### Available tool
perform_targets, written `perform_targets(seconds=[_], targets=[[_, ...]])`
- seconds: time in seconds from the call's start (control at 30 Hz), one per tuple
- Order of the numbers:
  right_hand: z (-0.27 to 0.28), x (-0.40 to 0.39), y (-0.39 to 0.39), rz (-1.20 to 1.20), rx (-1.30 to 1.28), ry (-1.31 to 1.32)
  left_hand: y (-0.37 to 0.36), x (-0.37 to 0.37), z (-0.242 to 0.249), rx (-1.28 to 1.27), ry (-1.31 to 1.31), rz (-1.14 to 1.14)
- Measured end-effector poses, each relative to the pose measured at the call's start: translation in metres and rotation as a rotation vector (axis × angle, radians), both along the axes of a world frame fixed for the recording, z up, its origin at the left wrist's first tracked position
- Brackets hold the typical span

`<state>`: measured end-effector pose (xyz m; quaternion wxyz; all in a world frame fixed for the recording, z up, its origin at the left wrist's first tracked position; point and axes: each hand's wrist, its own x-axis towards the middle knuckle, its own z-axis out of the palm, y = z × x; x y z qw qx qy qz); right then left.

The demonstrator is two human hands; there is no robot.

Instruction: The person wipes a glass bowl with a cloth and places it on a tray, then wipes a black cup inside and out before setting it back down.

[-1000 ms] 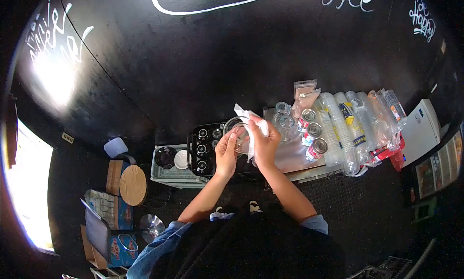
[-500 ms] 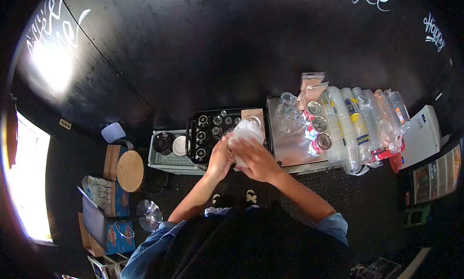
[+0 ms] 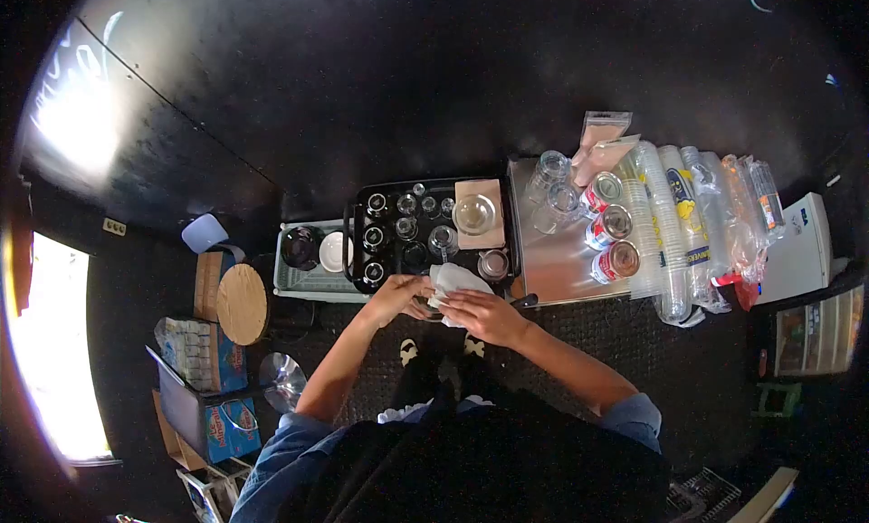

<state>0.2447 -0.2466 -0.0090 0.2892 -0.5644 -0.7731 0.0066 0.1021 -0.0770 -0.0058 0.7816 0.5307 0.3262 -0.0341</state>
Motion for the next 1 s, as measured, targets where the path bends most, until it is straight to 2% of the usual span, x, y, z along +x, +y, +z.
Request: perform_targets(seconds=[0.03, 0.1, 0.17, 0.3, 0.37, 0.43, 0.5, 0.6, 0.77, 0.87, 1.0], targets=[[-0.004, 0.002, 0.001, -0.005, 0.02, 0.042, 0.004, 0.001, -0.008, 0.069, 0.05, -0.091], [-0.013, 0.007, 0.006, -0.025, 0.033, 0.07, 0.009, 0.003, -0.021, 0.101, 0.044, -0.071], [-0.02, 0.012, 0.011, -0.053, 0.055, 0.101, 0.018, 0.01, -0.03, 0.215, 0.143, -0.153], [-0.034, 0.029, 0.018, -0.221, 0.129, 0.221, 0.034, 0.031, -0.042, 0.238, 0.14, -0.027], [-0.038, 0.033, 0.013, -0.438, 0.052, 0.451, 0.043, 0.045, -0.061, 0.205, 0.1, 0.069], [-0.049, 0.038, 0.006, -0.463, 0.054, 0.544, 0.05, 0.063, -0.077, 0.156, -0.007, 0.167], [-0.057, 0.036, -0.006, -0.519, 0.012, 0.621, 0.055, 0.084, -0.09, 0.178, -0.041, 0.153], [-0.06, 0.033, -0.023, -0.542, -0.01, 0.638, 0.053, 0.114, -0.103, 0.17, -0.085, 0.142], [-0.069, 0.028, -0.043, -0.614, -0.004, 0.658, 0.048, 0.15, -0.116, 0.154, 0.034, 0.114], [-0.066, 0.026, -0.047, -0.638, 0.003, 0.661, 0.048, 0.156, -0.136, 0.175, 0.052, 0.11], [-0.072, 0.027, -0.049, -0.642, 0.003, 0.674, 0.046, 0.158, -0.137, 0.194, 0.082, 0.13]])
